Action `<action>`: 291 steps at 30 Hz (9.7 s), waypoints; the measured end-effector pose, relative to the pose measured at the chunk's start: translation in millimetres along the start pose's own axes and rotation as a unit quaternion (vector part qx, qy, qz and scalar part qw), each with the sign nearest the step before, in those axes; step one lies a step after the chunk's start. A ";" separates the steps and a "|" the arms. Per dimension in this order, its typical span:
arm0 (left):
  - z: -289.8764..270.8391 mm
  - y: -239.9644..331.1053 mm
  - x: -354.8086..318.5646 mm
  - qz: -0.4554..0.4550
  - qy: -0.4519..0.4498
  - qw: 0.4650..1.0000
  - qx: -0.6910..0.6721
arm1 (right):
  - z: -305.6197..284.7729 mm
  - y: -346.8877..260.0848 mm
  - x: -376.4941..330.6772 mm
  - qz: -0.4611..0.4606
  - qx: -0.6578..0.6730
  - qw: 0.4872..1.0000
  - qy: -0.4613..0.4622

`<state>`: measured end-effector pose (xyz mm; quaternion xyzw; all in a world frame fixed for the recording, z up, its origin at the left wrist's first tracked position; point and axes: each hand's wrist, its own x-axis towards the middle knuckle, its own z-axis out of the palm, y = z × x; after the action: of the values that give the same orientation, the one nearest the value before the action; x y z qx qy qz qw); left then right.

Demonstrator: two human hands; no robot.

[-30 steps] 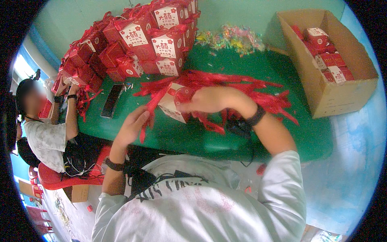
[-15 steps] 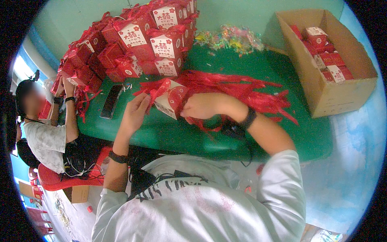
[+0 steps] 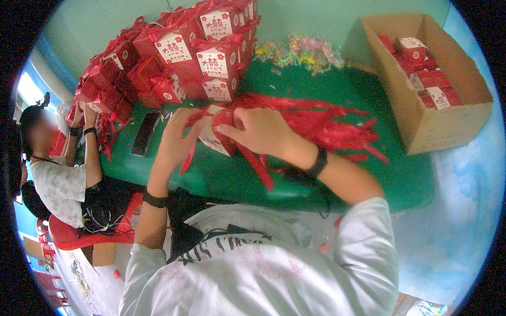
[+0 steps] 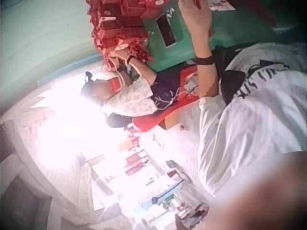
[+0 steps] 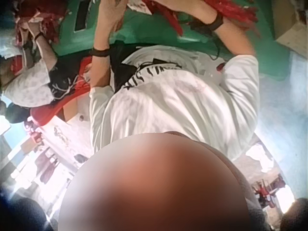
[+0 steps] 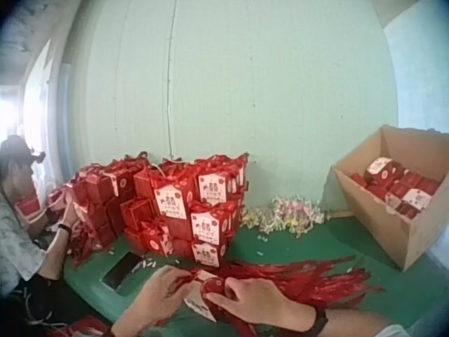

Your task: The person fills small red gift boxes with wrapped candies, closes the lids, and ties red ribbons around them. Completed boxes are stacked on the table. The person repeats this process for multiple boxes.

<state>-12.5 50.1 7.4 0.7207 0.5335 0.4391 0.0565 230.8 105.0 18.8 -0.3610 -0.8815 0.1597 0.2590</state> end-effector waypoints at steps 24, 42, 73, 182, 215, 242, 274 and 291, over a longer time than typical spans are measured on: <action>9.7 14.5 -3.2 0.061 -0.034 0.983 0.169 | 24.8 2.6 8.0 -0.099 0.099 0.989 0.051; -4.7 27.4 -6.0 -0.029 -0.114 0.961 0.251 | 26.8 12.1 12.6 -0.125 0.054 0.985 0.111; -66.2 1.9 23.7 -0.123 -0.376 0.914 0.087 | 26.4 -7.6 -6.0 -0.173 -0.018 0.982 0.068; -22.0 7.4 -45.8 -0.033 -0.007 0.998 -0.059 | 12.7 16.3 4.5 -0.262 -0.071 0.948 0.165; -25.8 3.2 -53.4 -0.221 -0.135 0.932 -0.253 | 10.7 13.5 2.0 -0.190 -0.088 0.971 0.118; -33.8 23.2 -53.7 -0.088 -0.084 0.992 -0.020 | 13.8 21.6 1.4 -0.183 -0.113 0.973 0.088; -54.2 19.6 -59.6 0.084 -0.066 0.982 0.155 | 4.0 16.6 4.2 -0.269 -0.231 0.931 0.084; -60.7 18.3 -61.4 0.019 -0.052 0.998 0.043 | -7.9 14.2 7.3 -0.347 -0.098 0.929 0.084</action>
<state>-44.2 -31.3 19.2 0.7544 0.5343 0.3786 0.0451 238.8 120.7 21.1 -0.0681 -0.9380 -0.0579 0.3349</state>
